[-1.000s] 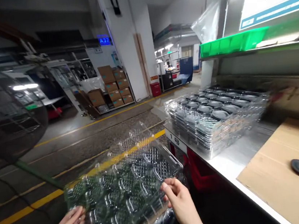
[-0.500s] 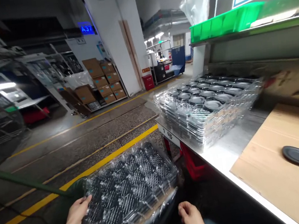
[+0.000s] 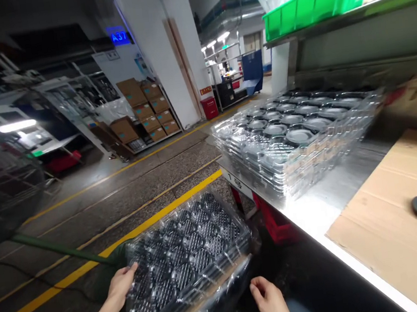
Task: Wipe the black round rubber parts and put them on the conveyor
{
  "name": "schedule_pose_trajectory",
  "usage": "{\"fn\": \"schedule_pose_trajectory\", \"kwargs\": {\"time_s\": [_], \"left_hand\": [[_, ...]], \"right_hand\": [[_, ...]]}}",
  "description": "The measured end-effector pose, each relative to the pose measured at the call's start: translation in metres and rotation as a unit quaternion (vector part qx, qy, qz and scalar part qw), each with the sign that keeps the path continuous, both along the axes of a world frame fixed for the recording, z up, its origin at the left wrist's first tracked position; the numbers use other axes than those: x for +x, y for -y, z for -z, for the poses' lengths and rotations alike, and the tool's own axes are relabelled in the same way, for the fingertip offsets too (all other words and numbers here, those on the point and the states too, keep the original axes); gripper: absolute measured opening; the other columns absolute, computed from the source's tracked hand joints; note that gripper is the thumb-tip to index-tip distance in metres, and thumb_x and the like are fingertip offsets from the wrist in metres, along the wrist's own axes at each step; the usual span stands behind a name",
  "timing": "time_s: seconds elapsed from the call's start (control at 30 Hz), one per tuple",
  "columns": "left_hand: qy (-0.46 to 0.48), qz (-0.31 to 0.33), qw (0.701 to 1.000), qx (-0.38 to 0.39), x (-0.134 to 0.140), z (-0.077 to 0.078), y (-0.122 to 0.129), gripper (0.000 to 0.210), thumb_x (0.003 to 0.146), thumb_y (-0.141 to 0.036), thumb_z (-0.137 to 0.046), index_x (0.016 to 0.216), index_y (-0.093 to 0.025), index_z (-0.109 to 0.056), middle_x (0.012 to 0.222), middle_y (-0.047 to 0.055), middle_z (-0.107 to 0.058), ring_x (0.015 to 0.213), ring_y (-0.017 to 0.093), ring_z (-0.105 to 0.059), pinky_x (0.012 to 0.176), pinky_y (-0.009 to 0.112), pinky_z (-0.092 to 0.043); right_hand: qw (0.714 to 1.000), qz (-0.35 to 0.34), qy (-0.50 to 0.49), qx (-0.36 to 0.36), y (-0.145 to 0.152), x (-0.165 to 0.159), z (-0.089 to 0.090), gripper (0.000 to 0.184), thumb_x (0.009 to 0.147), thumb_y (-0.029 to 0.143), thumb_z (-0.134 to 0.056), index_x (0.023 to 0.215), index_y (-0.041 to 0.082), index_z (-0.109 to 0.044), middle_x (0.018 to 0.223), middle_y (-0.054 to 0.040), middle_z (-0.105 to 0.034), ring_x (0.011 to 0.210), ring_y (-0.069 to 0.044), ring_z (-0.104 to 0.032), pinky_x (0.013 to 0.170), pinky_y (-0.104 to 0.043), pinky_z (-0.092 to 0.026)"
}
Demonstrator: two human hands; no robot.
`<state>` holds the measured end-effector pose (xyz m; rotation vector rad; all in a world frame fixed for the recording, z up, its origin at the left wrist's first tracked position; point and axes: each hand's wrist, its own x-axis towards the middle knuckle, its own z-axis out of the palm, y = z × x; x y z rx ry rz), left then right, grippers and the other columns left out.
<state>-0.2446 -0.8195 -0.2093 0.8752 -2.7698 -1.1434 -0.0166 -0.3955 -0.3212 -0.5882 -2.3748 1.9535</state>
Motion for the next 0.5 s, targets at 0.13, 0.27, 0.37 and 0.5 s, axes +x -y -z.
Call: {"fn": "schedule_pose_trajectory", "kwargs": {"time_s": [0.13, 0.27, 0.37, 0.5], "left_hand": [[-0.003, -0.01, 1.0, 0.0, -0.002, 0.007, 0.011, 0.037, 0.061, -0.045, -0.071, 0.08, -0.014, -0.067, 0.076, 0.009, -0.071, 0.071, 0.025, -0.067, 0.062, 0.031, -0.049], [0.0, -0.025, 1.0, 0.001, -0.008, 0.009, 0.016, 0.04, 0.057, -0.043, -0.074, 0.083, -0.013, -0.067, 0.089, 0.012, -0.072, 0.082, 0.026, -0.067, 0.071, 0.031, -0.05], [0.001, -0.039, 0.999, 0.002, -0.01, 0.004, 0.015, 0.041, 0.054, -0.042, -0.074, 0.082, -0.013, -0.067, 0.084, 0.011, -0.072, 0.079, 0.027, -0.067, 0.069, 0.033, -0.051], [-0.006, -0.049, 0.999, 0.021, -0.011, -0.011, 0.012, 0.041, 0.057, -0.043, -0.071, 0.085, -0.013, -0.067, 0.071, 0.008, -0.069, 0.068, 0.026, -0.067, 0.057, 0.032, -0.051]], "right_hand": [[1.0, 0.0, 0.01, 0.0, -0.001, 0.001, -0.003, 0.039, 0.082, 0.053, -0.049, 0.085, 0.019, -0.067, 0.075, -0.0037, -0.064, 0.069, -0.02, -0.058, 0.064, -0.026, -0.045], [1.0, -0.003, 0.014, 0.0, -0.003, 0.002, -0.004, 0.038, 0.083, 0.052, -0.048, 0.086, 0.019, -0.066, 0.075, -0.0034, -0.063, 0.068, -0.019, -0.057, 0.063, -0.026, -0.044], [1.0, -0.002, 0.018, 0.004, -0.003, 0.002, -0.001, 0.038, 0.085, 0.052, -0.047, 0.087, 0.018, -0.064, 0.074, -0.0027, -0.063, 0.067, -0.018, -0.056, 0.063, -0.026, -0.042], [1.0, -0.009, 0.01, 0.004, -0.003, 0.001, 0.001, 0.035, 0.088, 0.048, -0.045, 0.089, 0.018, -0.063, 0.075, -0.0018, -0.063, 0.067, -0.018, -0.055, 0.063, -0.026, -0.041]]}}
